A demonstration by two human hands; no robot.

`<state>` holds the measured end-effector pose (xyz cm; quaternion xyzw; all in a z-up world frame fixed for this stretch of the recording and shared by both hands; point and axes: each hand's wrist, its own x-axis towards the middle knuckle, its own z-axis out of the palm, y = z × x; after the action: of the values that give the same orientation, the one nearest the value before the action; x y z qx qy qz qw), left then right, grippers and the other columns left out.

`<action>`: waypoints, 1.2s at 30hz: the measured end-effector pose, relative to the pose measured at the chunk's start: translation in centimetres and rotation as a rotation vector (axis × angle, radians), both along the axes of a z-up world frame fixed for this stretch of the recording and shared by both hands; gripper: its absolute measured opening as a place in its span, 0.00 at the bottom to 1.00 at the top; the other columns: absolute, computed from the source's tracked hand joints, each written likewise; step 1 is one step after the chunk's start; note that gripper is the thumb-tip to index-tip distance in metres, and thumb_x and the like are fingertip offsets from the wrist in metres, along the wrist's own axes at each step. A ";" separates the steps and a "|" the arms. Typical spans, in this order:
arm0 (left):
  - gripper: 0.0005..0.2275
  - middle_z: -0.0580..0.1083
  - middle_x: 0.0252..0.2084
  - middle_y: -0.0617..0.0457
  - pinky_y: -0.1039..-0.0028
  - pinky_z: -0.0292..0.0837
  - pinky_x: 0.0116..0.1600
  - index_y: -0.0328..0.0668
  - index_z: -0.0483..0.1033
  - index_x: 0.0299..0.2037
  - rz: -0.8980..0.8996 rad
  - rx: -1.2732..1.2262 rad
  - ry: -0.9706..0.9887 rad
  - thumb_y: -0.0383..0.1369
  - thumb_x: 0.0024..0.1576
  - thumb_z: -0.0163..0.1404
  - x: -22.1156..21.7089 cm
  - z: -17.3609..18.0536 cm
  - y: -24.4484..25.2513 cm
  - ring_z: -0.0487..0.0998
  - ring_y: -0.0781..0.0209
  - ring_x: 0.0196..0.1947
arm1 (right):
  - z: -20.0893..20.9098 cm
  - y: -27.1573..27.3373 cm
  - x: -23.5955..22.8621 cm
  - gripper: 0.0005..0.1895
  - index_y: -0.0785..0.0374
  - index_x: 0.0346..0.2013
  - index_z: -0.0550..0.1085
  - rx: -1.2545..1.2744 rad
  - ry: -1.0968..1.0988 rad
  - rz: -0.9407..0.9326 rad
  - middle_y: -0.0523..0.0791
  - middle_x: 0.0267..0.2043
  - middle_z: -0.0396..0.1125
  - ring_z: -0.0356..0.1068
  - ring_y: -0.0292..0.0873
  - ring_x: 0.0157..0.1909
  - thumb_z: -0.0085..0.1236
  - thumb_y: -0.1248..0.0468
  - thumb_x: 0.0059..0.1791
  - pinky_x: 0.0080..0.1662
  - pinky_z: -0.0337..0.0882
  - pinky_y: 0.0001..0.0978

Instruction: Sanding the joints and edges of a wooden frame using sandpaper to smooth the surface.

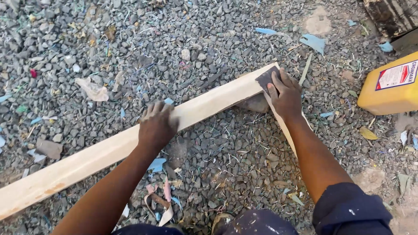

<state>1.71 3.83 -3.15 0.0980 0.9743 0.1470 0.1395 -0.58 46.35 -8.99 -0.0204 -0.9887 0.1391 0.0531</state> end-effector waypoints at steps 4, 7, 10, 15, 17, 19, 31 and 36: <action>0.26 0.70 0.62 0.40 0.50 0.60 0.71 0.38 0.65 0.67 -0.057 0.124 -0.222 0.42 0.60 0.49 -2.3 -1.3 4.4 0.67 0.40 0.67 | -0.7 0.5 -0.1 0.25 0.45 0.74 0.63 0.026 0.007 -0.019 0.45 0.75 0.55 0.56 0.55 0.72 0.43 0.47 0.62 0.68 0.56 0.58; 0.25 0.70 0.64 0.41 0.46 0.65 0.67 0.47 0.64 0.70 -0.042 0.212 -0.343 0.40 0.62 0.46 -5.2 -5.1 8.0 0.71 0.38 0.64 | 0.3 0.2 -0.2 0.38 0.53 0.72 0.66 0.128 0.094 0.058 0.49 0.72 0.59 0.65 0.58 0.63 0.57 0.40 0.52 0.61 0.67 0.56; 0.23 0.74 0.59 0.41 0.44 0.63 0.67 0.54 0.64 0.71 -0.076 0.303 -0.342 0.41 0.64 0.44 -7.7 -8.3 13.1 0.74 0.38 0.62 | 1.5 -0.7 -0.6 0.43 0.55 0.71 0.66 0.056 0.077 0.053 0.50 0.71 0.59 0.67 0.61 0.62 0.62 0.38 0.47 0.59 0.68 0.57; 0.21 0.76 0.59 0.44 0.50 0.73 0.60 0.56 0.66 0.70 -0.096 0.357 -0.237 0.40 0.65 0.41 -9.7 -12.1 20.5 0.78 0.38 0.56 | 0.5 -0.5 -0.4 0.46 0.54 0.71 0.66 0.091 0.103 0.064 0.51 0.68 0.61 0.70 0.58 0.56 0.60 0.35 0.45 0.56 0.70 0.54; 0.20 0.76 0.59 0.47 0.49 0.74 0.58 0.57 0.68 0.68 -0.128 0.296 -0.175 0.42 0.65 0.41 -9.7 -8.7 21.8 0.79 0.38 0.54 | -0.1 -0.5 -0.3 0.46 0.54 0.72 0.65 0.092 0.083 0.034 0.50 0.69 0.60 0.70 0.57 0.57 0.59 0.35 0.45 0.57 0.69 0.53; 0.19 0.76 0.59 0.49 0.48 0.76 0.56 0.58 0.70 0.65 -0.153 0.235 -0.118 0.43 0.65 0.41 -9.7 -6.0 22.6 0.80 0.38 0.52 | -0.2 -0.6 -0.3 0.47 0.53 0.72 0.64 0.091 0.058 0.011 0.49 0.70 0.60 0.69 0.56 0.58 0.59 0.34 0.45 0.59 0.69 0.52; 0.18 0.77 0.58 0.53 0.53 0.75 0.58 0.56 0.73 0.62 -0.109 0.161 -0.122 0.47 0.67 0.38 -9.8 -3.5 22.9 0.78 0.44 0.57 | 0.8 -1.5 -1.1 0.46 0.62 0.76 0.52 -0.063 -0.175 -0.355 0.56 0.73 0.53 0.62 0.60 0.65 0.47 0.35 0.54 0.61 0.65 0.58; 0.18 0.79 0.54 0.45 0.53 0.74 0.58 0.51 0.74 0.61 -0.131 0.170 -0.078 0.46 0.67 0.39 -9.8 -4.7 22.6 0.79 0.42 0.56 | 1.5 -1.8 -1.3 0.42 0.62 0.76 0.52 -0.026 -0.246 -0.357 0.56 0.73 0.51 0.60 0.59 0.67 0.41 0.37 0.57 0.62 0.64 0.58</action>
<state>-8.08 26.46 -7.82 0.1673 0.9436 0.2236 0.1777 -1.84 44.56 -7.52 -0.2126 -0.9665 0.1367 -0.0444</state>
